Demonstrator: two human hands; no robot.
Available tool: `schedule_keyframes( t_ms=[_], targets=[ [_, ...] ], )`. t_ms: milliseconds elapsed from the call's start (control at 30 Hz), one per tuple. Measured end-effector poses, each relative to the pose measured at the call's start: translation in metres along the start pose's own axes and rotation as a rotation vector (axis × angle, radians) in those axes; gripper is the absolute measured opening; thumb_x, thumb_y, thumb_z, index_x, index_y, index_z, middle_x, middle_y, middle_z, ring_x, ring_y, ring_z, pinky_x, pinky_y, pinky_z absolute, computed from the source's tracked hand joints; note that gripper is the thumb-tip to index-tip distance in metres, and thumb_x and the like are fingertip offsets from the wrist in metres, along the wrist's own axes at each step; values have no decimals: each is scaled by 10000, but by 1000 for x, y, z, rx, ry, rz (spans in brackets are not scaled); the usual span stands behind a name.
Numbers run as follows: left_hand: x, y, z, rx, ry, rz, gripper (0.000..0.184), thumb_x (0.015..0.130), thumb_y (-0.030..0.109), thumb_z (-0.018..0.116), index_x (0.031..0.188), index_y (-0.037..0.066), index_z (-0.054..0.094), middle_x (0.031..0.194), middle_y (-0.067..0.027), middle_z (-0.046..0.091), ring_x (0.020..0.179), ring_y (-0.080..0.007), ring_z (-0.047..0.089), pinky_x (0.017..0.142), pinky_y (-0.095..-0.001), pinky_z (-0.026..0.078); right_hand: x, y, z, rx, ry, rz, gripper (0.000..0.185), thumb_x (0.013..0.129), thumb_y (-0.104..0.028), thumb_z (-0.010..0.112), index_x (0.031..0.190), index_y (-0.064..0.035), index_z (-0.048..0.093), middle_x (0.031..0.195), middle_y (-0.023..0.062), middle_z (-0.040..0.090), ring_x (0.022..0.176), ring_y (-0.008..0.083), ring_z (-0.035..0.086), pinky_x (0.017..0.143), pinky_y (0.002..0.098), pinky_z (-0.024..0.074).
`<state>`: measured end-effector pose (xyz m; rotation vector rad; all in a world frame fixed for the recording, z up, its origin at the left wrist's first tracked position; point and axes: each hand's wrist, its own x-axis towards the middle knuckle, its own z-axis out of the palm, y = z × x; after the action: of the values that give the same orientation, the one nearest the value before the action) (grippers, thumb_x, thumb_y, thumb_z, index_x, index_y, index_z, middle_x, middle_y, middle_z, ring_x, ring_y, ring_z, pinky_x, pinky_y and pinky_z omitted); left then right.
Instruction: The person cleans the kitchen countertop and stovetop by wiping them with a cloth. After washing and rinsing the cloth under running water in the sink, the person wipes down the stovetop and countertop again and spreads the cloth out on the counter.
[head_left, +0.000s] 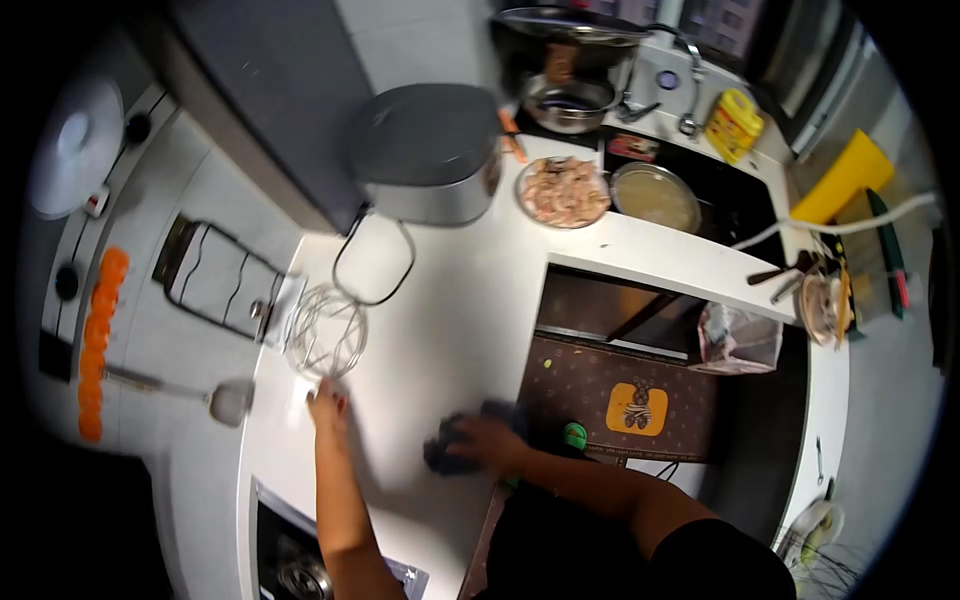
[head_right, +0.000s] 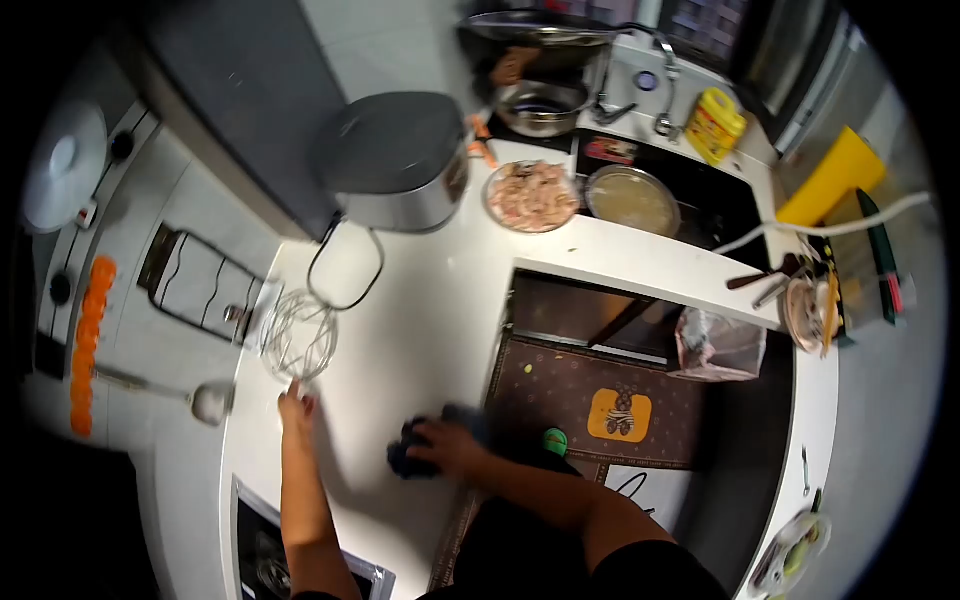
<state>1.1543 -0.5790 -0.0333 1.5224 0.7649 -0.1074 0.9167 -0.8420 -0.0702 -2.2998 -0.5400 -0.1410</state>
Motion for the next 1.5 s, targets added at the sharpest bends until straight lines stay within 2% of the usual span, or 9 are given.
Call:
schedule_keyframes(
  t_ms=[233,333,500,667,900,1033,1200,1300,1500],
  targets=[
    [-128,-15,-3,159,-376,37,234,902,226,551,1128,163,556,1012,-12,588,833,-147,554,655,-297,493,-33,8,-106,1132,108,612,536,708,-62,654,1227,-139,547,1211,150,563,1133,319,537,953,346,440],
    [-206,-13,61,228,-610,18,324,913,307,548,1199,157,522,1149,-46,572,966,-171,551,775,-356,489,-91,57,-182,895,144,388,510,721,-195,681,1202,-81,552,1270,131,532,1171,286,510,1022,412,378],
    [-311,-58,208,-66,-1038,-380,593,911,536,444,1344,134,390,1261,-106,512,1161,-335,488,942,-563,394,-119,103,-298,2137,577,155,468,823,-302,468,1213,-55,543,1254,149,548,1156,317,516,1036,462,352],
    [-445,-26,342,-277,-1616,-456,786,844,667,418,1420,159,250,1428,-125,350,1290,-359,362,997,-619,303,-140,142,-402,2054,753,-42,446,926,-374,405,1237,-70,500,1243,128,542,1168,278,497,1043,438,343],
    [-514,11,449,-163,-1587,-291,683,883,544,475,1399,131,302,1424,-103,373,1295,-311,371,1005,-607,297,-177,158,-489,1948,728,-471,436,922,-419,418,1219,-121,534,1324,92,497,1210,274,469,1066,447,309],
    [-498,24,508,-388,-1413,-132,423,870,233,490,1242,33,492,1278,-130,535,1198,-308,483,1046,-485,326,-219,197,-522,1448,822,-264,380,903,-261,489,1248,-106,526,1367,152,444,1245,297,441,1083,452,290],
    [-470,60,582,-581,-1460,-318,449,914,274,438,1259,-12,466,1281,-161,523,1216,-323,466,1067,-469,305,-250,232,-530,1356,1102,280,611,734,114,422,1317,-66,457,1305,116,512,1226,239,461,968,331,427],
    [-480,66,619,-568,-1685,-420,551,936,393,423,1304,-17,417,1326,-178,476,1256,-328,422,1089,-473,265,-227,248,-538,1128,1126,666,646,723,99,481,1345,-64,423,1325,99,491,1251,220,424,975,317,411],
    [-461,19,683,-576,-1647,-1027,490,948,344,449,1312,17,425,1321,-154,486,1223,-326,452,1063,-479,309,-163,316,-544,397,605,514,715,816,-187,688,1415,-61,318,1459,121,320,1345,228,300,1111,343,235]
  ],
)
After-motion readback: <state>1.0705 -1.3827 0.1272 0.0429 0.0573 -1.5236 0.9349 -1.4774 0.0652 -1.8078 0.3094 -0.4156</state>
